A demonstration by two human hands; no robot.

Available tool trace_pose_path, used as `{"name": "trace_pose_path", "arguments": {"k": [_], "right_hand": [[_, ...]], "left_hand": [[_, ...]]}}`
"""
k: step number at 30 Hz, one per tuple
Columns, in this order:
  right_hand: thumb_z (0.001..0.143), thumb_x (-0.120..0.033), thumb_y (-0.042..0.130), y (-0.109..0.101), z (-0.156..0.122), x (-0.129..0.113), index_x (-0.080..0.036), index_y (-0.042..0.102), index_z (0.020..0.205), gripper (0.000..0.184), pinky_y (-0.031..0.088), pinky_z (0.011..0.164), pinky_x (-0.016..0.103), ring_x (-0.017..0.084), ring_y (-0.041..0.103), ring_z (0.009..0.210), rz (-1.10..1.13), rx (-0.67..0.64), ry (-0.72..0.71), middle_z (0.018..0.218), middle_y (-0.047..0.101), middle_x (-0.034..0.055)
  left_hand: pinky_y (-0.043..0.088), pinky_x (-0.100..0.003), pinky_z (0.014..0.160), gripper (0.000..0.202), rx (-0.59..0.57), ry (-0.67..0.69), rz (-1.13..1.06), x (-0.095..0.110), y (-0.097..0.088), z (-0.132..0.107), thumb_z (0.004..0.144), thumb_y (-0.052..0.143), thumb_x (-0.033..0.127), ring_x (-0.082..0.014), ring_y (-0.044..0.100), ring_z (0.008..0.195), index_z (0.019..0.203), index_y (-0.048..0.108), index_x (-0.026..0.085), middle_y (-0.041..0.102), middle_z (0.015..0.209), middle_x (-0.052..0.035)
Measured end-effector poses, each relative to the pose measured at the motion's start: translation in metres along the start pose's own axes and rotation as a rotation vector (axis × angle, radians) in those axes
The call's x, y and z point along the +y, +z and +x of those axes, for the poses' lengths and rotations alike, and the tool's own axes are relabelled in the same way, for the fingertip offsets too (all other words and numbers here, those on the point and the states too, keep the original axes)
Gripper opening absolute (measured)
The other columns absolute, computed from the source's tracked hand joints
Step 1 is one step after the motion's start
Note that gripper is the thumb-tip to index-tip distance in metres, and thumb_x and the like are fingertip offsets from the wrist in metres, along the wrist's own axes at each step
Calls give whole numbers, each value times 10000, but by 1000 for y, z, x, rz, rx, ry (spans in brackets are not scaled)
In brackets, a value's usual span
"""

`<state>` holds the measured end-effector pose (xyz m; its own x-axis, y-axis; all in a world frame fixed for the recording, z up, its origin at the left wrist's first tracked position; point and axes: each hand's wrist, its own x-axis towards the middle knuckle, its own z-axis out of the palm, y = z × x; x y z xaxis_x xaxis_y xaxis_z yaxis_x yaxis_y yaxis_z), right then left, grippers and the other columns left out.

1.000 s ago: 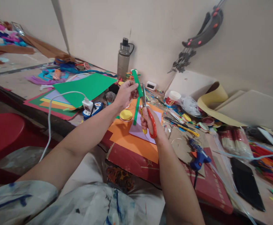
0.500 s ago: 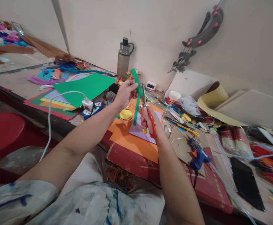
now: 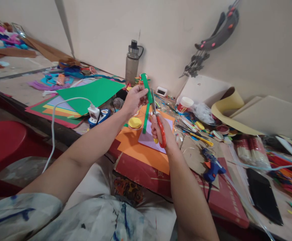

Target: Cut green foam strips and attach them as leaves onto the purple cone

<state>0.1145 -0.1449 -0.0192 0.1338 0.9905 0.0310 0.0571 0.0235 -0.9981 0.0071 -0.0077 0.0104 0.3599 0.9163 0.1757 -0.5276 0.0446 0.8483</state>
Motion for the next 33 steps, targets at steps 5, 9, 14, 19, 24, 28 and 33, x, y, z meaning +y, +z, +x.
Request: {"name": "trace_pose_path", "arguments": {"k": [5,9,14,19,24,28,33], "right_hand": [[665,-941,704,-3,2,4,-250,407,860,777,338,429,219,78,394,516,-16,-8,-2,675,442,-51],[727,-911,687,-6,3,8,-252,433,887,724,340,442,225,82,385,528,7,-39,4,698,445,-49],[703,-916,701,-6,3,8,-251,434,890,741,340,443,221,80,392,533,7,-38,25,705,452,-50],[704,-911,706,-5,2,5,-247,433,881,739,341,444,210,73,383,532,11,-48,17,699,440,-56],[655,-936,715,-3,1,3,-249,436,881,776,333,428,209,71,380,517,7,-34,31,689,449,-57],[662,-928,720,-2,2,3,-254,454,897,762,308,410,209,71,360,497,18,-31,25,668,425,-65],[633,-932,738,0,2,3,-249,487,923,783,305,410,201,69,381,501,29,-19,32,663,430,-66]], "left_hand": [[349,-183,479,286,-10,18,-3,-1,-1,1,980,668,188,-51,539,445,806,441,213,549,568,79],[349,-166,474,280,-2,10,21,-1,-1,1,991,660,208,-42,529,447,820,439,214,522,550,87],[338,-170,472,303,14,-10,-25,1,0,0,960,716,203,-40,514,434,815,449,213,495,555,96],[340,-173,474,304,9,12,-14,0,0,1,968,708,201,-39,501,434,811,449,214,494,556,94],[335,-181,474,291,7,32,1,-1,-1,2,967,709,206,-44,503,440,811,463,212,484,553,93],[336,-185,475,279,-2,42,14,-2,-2,3,971,699,206,-46,506,444,823,463,215,491,556,91],[336,-188,475,257,-3,56,32,-3,-3,4,987,658,190,-45,496,447,827,458,218,492,561,87]]}}
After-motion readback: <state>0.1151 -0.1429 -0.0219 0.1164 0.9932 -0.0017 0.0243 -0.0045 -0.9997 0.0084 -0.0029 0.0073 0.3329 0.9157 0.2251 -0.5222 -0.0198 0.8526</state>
